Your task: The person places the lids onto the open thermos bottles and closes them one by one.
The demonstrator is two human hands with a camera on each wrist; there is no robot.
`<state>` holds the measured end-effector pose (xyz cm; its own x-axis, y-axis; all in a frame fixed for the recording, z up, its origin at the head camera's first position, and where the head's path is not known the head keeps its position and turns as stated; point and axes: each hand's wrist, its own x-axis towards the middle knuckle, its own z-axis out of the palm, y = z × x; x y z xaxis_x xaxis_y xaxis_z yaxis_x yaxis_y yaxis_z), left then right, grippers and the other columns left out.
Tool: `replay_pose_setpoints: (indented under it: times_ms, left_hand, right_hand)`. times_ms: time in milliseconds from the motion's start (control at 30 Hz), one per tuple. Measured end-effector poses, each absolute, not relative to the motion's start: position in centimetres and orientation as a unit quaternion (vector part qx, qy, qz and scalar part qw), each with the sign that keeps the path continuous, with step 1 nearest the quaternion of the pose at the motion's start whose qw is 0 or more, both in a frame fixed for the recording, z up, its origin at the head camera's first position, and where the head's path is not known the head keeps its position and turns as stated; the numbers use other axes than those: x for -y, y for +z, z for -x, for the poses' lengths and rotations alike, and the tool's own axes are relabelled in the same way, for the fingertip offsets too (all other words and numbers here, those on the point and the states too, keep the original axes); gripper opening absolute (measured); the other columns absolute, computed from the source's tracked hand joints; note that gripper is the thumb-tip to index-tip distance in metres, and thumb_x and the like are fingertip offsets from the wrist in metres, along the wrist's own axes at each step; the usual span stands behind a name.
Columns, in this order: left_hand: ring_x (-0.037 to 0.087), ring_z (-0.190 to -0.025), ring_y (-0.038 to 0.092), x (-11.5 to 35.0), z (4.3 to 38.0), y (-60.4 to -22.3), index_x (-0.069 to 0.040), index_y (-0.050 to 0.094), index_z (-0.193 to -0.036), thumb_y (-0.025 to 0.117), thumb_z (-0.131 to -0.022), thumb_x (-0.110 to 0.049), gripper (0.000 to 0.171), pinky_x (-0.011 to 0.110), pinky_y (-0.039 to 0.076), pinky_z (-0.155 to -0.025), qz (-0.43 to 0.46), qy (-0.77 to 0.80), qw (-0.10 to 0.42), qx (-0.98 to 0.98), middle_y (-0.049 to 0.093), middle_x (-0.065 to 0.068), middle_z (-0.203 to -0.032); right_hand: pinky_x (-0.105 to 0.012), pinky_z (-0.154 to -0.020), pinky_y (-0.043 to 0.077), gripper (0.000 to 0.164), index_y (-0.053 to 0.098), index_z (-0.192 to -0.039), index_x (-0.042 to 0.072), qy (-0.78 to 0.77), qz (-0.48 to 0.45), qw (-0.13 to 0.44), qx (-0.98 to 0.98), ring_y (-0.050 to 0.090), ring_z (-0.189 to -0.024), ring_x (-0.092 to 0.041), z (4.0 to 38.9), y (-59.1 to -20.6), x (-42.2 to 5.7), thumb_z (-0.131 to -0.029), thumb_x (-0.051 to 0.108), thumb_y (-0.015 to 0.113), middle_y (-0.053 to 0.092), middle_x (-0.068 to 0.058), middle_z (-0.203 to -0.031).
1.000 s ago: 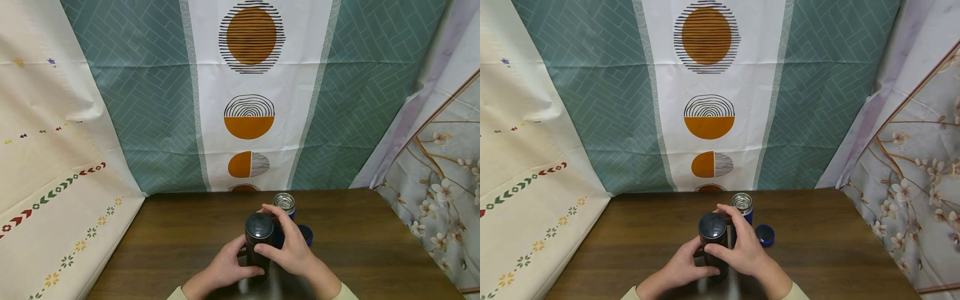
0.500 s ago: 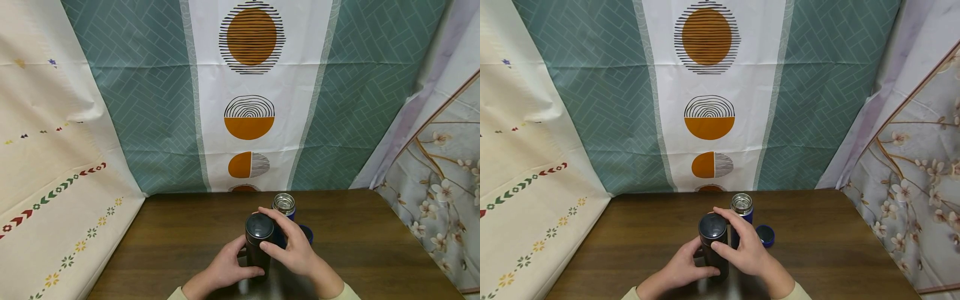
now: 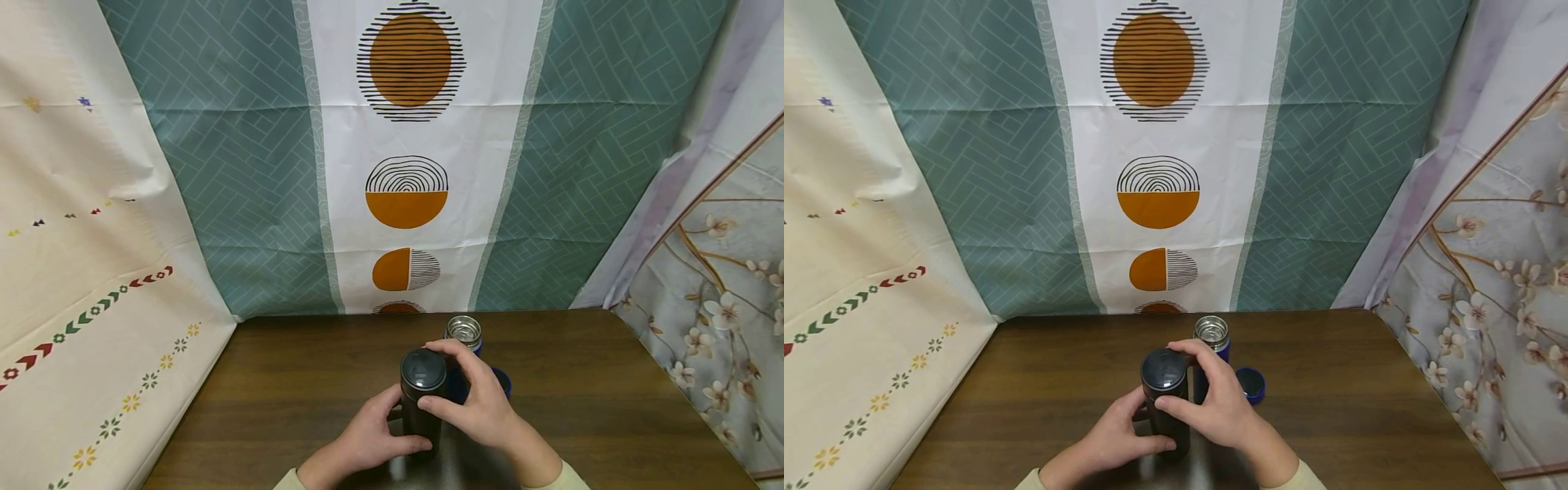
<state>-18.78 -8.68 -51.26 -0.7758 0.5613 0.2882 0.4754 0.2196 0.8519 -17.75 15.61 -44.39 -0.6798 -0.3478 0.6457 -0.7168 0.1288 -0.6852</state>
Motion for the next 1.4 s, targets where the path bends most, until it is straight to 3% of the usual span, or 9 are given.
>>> replay_pose_setpoints:
  times_ms: [333, 533, 733, 900, 1200, 1400]
  left_hand:
    - [0.017, -0.133, 0.066, 8.7, 18.72, -51.37, -0.037, 0.059, -0.154, 0.097, -0.09, -0.035, 0.075, 0.042, 0.059, -0.106, -0.334, 0.528, 0.041, -0.78, 0.067, -0.01, -0.147]
    - [0.017, -0.133, 0.066, 8.71, 18.72, -51.35, -0.037, 0.058, -0.154, 0.097, -0.09, -0.036, 0.075, 0.041, 0.059, -0.106, -0.331, 0.529, 0.045, -0.78, 0.068, -0.01, -0.147]
    - [0.017, -0.134, 0.066, 8.74, 18.76, -51.38, -0.037, 0.057, -0.156, 0.096, -0.091, -0.036, 0.076, 0.041, 0.059, -0.106, -0.332, 0.53, 0.048, -0.779, 0.066, -0.009, -0.149]
    - [0.018, -0.134, 0.066, 8.75, 18.7, -51.34, -0.036, 0.056, -0.157, 0.097, -0.09, -0.035, 0.078, 0.041, 0.059, -0.106, -0.332, 0.531, 0.048, -0.778, 0.066, -0.009, -0.15]
    - [0.017, -0.132, 0.067, 8.72, 18.72, -51.27, -0.036, 0.057, -0.156, 0.097, -0.09, -0.036, 0.077, 0.042, 0.059, -0.106, -0.327, 0.529, 0.049, -0.781, 0.067, -0.009, -0.147]
    - [0.017, -0.133, 0.066, 8.76, 18.73, -51.34, -0.037, 0.056, -0.156, 0.096, -0.091, -0.037, 0.077, 0.042, 0.059, -0.106, -0.328, 0.528, 0.05, -0.782, 0.067, -0.01, -0.149]
  right_hand:
    - [-0.029, -0.106, 0.051, 0.08, 0.058, -0.148, 0.012, 0.56, -0.348, 0.176, 0.731, 0.069, -0.116, -0.027, 17.66, -44.18, -15.33, -0.08, 0.007, 0.101, 0.071, -0.008, -0.133]
    - [-0.028, -0.11, 0.048, 0.088, 0.055, -0.151, 0.009, 0.547, -0.337, 0.182, 0.745, 0.067, -0.121, -0.024, 17.6, -44.26, -15.31, -0.078, 0.011, 0.104, 0.067, -0.006, -0.14]
    - [-0.033, -0.118, 0.047, 0.089, 0.043, -0.167, 0.011, 0.546, -0.384, 0.15, 0.729, 0.065, -0.133, -0.035, 17.81, -44.45, -15.41, -0.09, 0.002, 0.088, 0.061, -0.01, -0.155]
    - [-0.036, -0.124, 0.043, 0.084, 0.038, -0.17, 0.007, 0.549, -0.413, 0.14, 0.712, 0.061, -0.139, -0.042, 17.82, -44.44, -15.37, -0.096, -0.001, 0.077, 0.059, -0.013, -0.16]
    - [-0.033, -0.12, 0.047, 0.076, 0.05, -0.164, 0.011, 0.565, -0.386, 0.117, 0.72, 0.065, -0.139, -0.025, 17.79, -44.39, -15.72, -0.096, -0.003, 0.079, 0.066, -0.01, -0.154]
    - [-0.032, -0.117, 0.049, 0.075, 0.054, -0.159, 0.008, 0.558, -0.377, 0.135, 0.727, 0.067, -0.134, -0.023, 17.92, -44.5, -15.82, -0.091, -0.001, 0.086, 0.068, -0.009, -0.149]
